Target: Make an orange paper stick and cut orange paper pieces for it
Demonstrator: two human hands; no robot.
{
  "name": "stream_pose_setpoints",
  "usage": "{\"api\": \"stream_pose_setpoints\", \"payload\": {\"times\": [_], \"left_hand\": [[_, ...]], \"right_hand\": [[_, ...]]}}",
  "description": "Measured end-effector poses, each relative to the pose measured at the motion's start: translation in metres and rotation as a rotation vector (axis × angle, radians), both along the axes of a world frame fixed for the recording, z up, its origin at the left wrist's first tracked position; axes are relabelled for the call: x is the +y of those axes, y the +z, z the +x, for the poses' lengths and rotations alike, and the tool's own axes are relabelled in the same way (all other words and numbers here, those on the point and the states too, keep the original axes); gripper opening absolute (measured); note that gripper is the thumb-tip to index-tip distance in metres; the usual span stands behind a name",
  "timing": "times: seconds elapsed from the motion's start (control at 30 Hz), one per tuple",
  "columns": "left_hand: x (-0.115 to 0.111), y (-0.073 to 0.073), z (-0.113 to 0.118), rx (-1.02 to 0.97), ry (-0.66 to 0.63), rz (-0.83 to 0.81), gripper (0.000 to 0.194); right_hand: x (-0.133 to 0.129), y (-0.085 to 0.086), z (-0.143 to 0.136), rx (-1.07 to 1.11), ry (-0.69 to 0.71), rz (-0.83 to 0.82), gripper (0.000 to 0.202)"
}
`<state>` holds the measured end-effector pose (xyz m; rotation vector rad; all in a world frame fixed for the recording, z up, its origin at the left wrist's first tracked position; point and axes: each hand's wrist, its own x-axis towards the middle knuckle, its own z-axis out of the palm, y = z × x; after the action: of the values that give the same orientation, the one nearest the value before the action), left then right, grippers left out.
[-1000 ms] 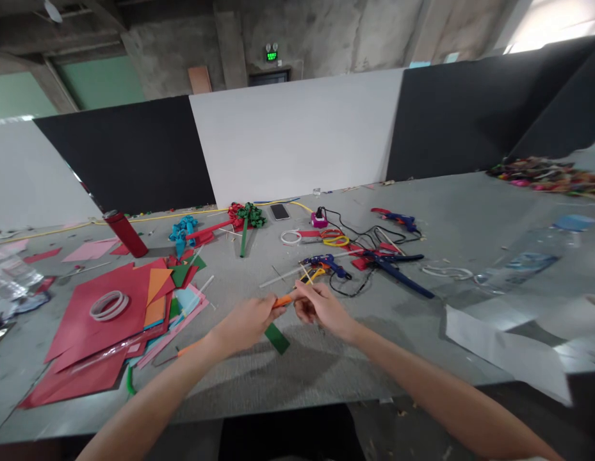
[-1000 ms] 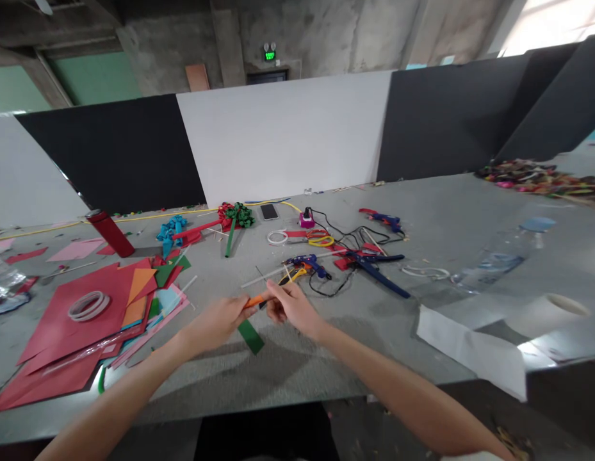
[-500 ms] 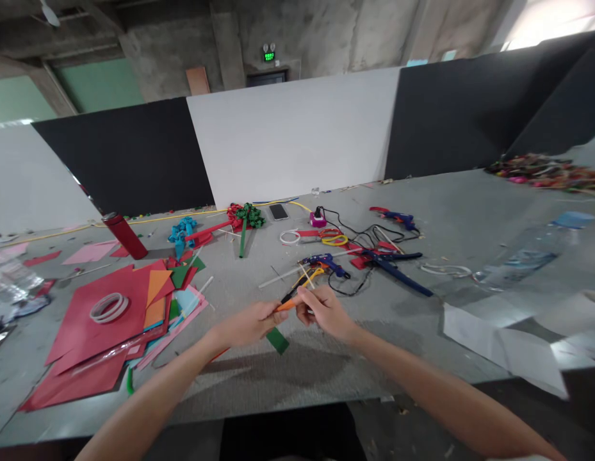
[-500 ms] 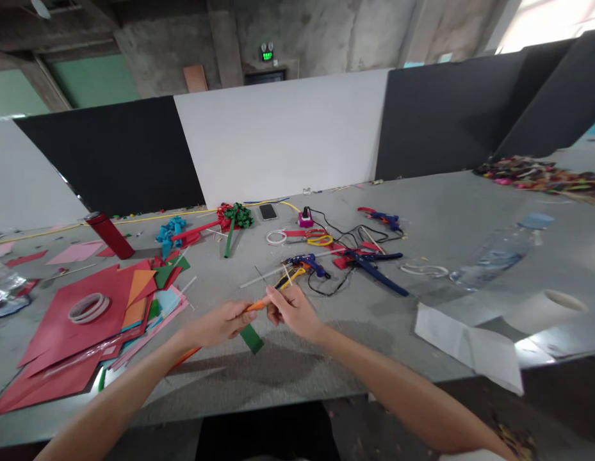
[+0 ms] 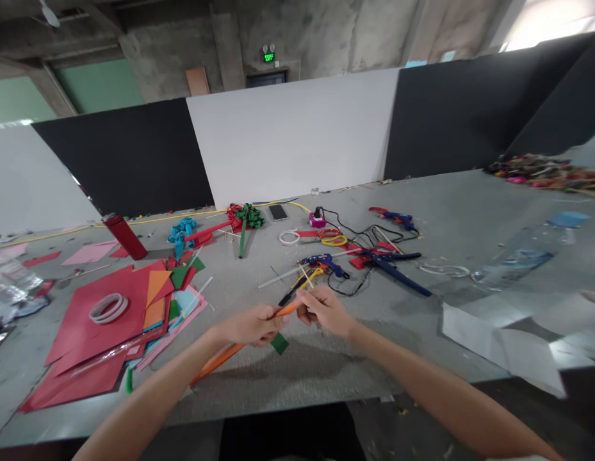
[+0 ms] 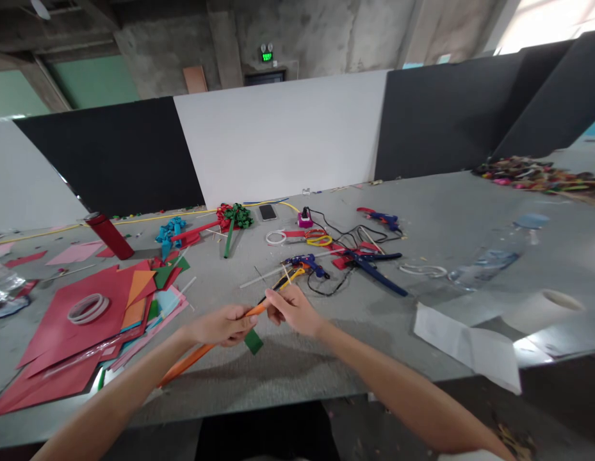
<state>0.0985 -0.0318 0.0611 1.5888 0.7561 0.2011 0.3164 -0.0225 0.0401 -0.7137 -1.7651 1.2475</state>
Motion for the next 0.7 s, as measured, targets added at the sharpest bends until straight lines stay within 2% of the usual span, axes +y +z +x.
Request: {"api": "stream_pose_setpoints", "payload": {"times": [0.13, 0.23, 0.3, 0.37, 0.43, 0.53, 0.7], "left_hand": [[-0.001, 0.004, 0.004, 0.166, 0.058, 0.238, 0.046], [-0.001, 0.009, 0.005, 0.243, 0.094, 0.477, 0.040], [0.002, 0.009, 0.002, 0.258, 0.077, 0.545, 0.039], [0.007, 0.005, -0.001, 0.225, 0.058, 0.469, 0.041], [0.014, 0.002, -0.004, 0.118, 0.132, 0.309, 0.045], [0.032, 0.008, -0.007, -0.146, 0.414, 0.084, 0.049], [0.076, 0.034, -0.014, -0.734, 0.769, -0.212, 0.037]], "right_hand": [[0.006, -0.004, -0.005, 0.006, -0.009, -0.193, 0.057], [0.010, -0.007, -0.006, 0.083, -0.101, -0.285, 0.054], [0.014, -0.005, -0.001, 0.155, -0.185, -0.304, 0.052], [0.020, 0.000, 0.007, 0.250, -0.248, -0.309, 0.050], [0.026, 0.006, 0.014, 0.331, -0.238, -0.336, 0.047], [0.027, 0.010, 0.014, 0.390, -0.140, -0.415, 0.042], [0.016, -0.001, -0.003, 0.412, 0.035, -0.395, 0.038]]}}
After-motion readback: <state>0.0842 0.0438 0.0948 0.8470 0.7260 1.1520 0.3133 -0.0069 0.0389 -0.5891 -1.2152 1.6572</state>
